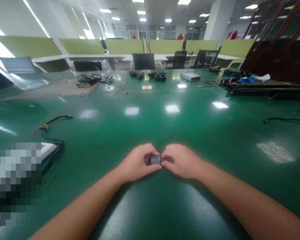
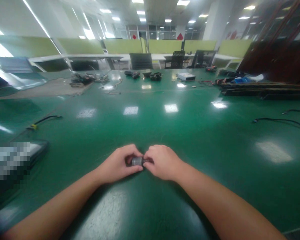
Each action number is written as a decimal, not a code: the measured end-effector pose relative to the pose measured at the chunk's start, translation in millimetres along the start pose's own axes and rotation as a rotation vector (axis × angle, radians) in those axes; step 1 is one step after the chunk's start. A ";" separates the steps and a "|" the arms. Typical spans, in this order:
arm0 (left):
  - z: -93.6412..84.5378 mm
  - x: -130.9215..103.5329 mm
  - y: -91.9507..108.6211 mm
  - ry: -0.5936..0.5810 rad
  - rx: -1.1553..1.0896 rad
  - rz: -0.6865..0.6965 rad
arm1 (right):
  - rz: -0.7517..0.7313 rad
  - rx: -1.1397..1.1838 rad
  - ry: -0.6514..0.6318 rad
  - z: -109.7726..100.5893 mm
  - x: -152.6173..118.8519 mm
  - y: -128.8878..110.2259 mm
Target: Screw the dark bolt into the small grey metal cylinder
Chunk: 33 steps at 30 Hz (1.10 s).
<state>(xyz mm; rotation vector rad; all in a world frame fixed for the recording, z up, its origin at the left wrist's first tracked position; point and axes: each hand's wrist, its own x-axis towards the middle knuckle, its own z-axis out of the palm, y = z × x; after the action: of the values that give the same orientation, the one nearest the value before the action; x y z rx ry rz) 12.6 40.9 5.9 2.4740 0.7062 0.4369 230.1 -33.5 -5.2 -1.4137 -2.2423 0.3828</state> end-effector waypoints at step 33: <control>-2.0 -0.7 2.1 -0.046 0.000 -0.019 | -0.098 0.011 0.040 4.6 0.3 0.4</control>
<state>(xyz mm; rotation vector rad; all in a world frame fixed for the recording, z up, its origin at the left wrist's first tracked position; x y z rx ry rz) 12.0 39.8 8.5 2.4677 0.7103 0.3718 227.9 -33.0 -9.3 -1.2893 -2.2631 0.3312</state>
